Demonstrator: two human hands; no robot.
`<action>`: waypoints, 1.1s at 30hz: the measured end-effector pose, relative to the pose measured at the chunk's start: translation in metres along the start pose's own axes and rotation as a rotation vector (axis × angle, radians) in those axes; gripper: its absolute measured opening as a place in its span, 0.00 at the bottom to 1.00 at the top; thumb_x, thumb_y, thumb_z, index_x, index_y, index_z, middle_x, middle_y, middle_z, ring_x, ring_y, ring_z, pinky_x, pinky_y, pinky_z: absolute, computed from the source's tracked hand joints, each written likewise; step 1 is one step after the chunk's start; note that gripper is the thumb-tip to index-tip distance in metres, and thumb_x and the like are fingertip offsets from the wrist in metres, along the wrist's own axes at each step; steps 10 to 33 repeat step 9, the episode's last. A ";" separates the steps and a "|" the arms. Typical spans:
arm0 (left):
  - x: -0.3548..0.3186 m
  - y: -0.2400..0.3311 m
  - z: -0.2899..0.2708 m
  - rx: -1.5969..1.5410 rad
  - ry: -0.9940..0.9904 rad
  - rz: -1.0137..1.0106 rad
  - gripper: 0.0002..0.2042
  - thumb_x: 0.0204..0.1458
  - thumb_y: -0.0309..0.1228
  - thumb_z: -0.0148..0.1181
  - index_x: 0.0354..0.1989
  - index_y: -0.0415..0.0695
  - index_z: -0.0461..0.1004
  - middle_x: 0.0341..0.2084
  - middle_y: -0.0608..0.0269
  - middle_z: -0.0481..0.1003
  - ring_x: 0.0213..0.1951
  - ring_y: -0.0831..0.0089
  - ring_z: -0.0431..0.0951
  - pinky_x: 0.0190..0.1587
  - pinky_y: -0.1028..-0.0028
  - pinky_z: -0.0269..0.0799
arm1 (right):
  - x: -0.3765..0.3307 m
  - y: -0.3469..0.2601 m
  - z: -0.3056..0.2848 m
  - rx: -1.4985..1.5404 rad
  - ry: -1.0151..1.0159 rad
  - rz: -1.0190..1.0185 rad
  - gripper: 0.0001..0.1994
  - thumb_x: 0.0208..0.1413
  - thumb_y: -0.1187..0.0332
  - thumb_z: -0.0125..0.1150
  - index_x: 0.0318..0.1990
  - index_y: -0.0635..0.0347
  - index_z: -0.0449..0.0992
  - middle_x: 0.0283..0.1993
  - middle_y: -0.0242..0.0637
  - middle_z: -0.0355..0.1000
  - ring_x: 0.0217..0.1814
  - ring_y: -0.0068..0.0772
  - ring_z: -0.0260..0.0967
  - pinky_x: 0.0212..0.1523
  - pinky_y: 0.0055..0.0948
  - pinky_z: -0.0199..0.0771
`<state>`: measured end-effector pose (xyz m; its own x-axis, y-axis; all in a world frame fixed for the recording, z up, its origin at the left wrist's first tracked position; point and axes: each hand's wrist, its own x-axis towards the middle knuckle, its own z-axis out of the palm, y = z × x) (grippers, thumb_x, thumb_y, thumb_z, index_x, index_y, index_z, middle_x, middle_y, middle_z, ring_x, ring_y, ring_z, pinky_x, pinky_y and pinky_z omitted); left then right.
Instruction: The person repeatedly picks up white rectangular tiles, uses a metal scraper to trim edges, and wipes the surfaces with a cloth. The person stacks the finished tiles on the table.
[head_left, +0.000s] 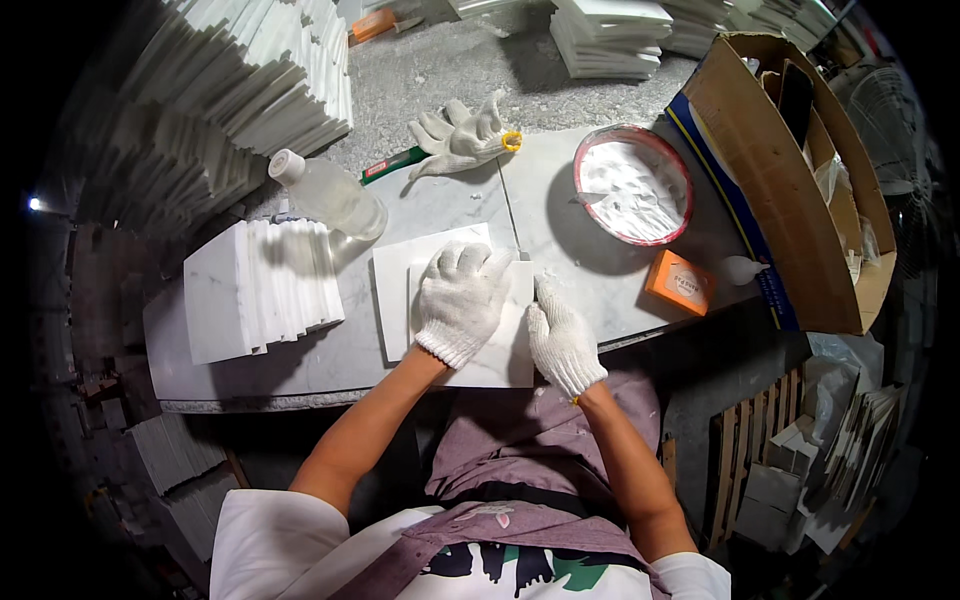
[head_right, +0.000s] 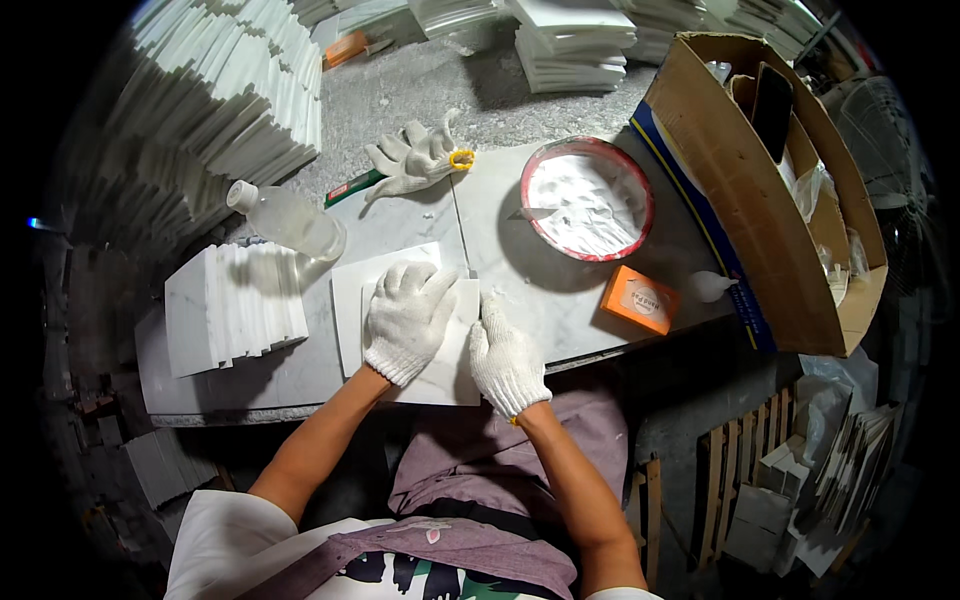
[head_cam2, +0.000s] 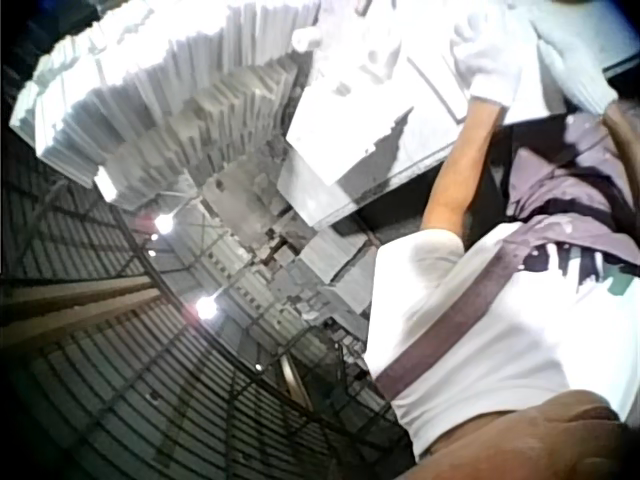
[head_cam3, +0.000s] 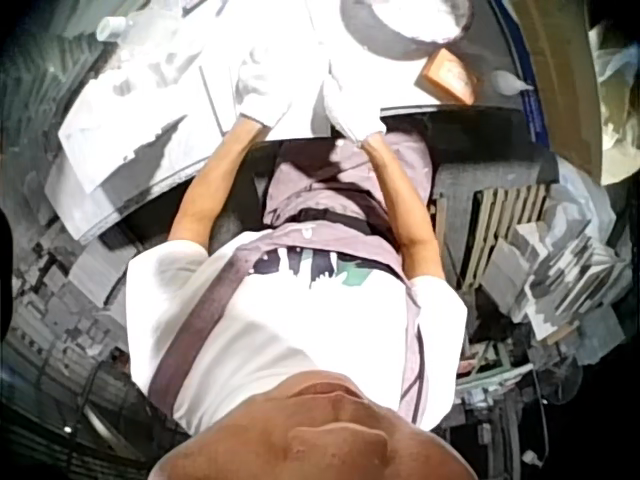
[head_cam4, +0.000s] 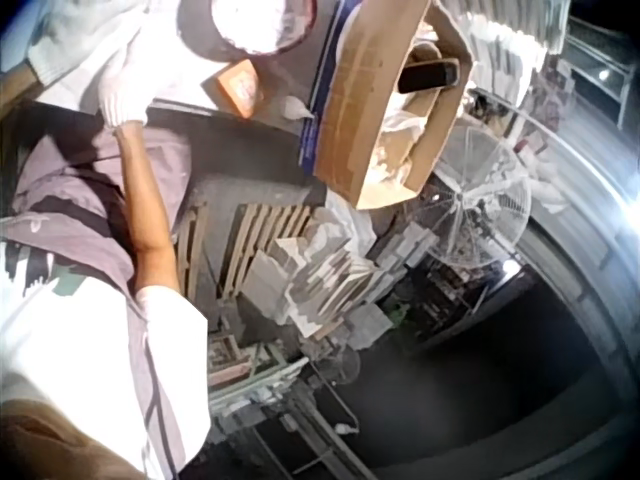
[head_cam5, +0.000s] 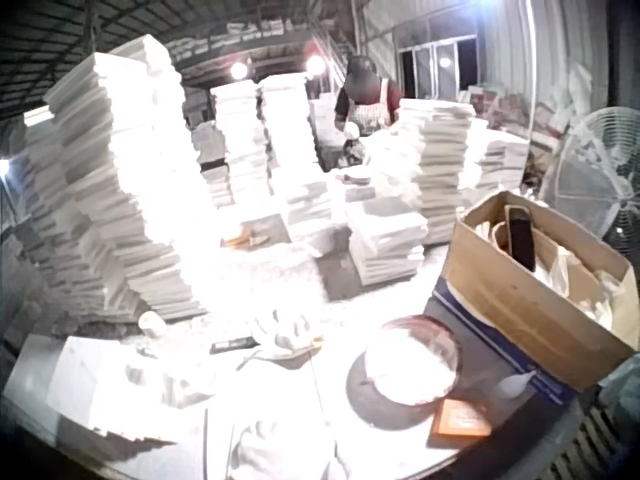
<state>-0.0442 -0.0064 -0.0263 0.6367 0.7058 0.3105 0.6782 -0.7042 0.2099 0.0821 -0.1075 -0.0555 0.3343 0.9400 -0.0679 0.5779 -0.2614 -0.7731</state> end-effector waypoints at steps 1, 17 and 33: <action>0.000 0.001 0.000 -0.001 -0.006 -0.004 0.13 0.48 0.35 0.61 0.43 0.53 0.78 0.39 0.64 0.72 0.45 0.61 0.70 0.49 0.61 0.66 | 0.000 -0.003 -0.003 0.015 -0.062 0.063 0.26 0.60 0.63 0.48 0.67 0.56 0.60 0.47 0.56 0.74 0.41 0.59 0.74 0.44 0.48 0.72; -0.007 -0.006 0.011 -0.025 -0.017 -0.056 0.16 0.48 0.40 0.61 0.46 0.53 0.78 0.42 0.63 0.73 0.48 0.60 0.70 0.53 0.60 0.65 | -0.005 -0.001 -0.011 0.586 -0.132 0.387 0.28 0.62 0.59 0.50 0.69 0.52 0.57 0.49 0.55 0.75 0.43 0.44 0.78 0.45 0.43 0.75; -0.007 -0.006 0.011 -0.025 -0.017 -0.056 0.16 0.48 0.40 0.61 0.46 0.53 0.78 0.42 0.63 0.73 0.48 0.60 0.70 0.53 0.60 0.65 | -0.005 -0.001 -0.011 0.586 -0.132 0.387 0.28 0.62 0.59 0.50 0.69 0.52 0.57 0.49 0.55 0.75 0.43 0.44 0.78 0.45 0.43 0.75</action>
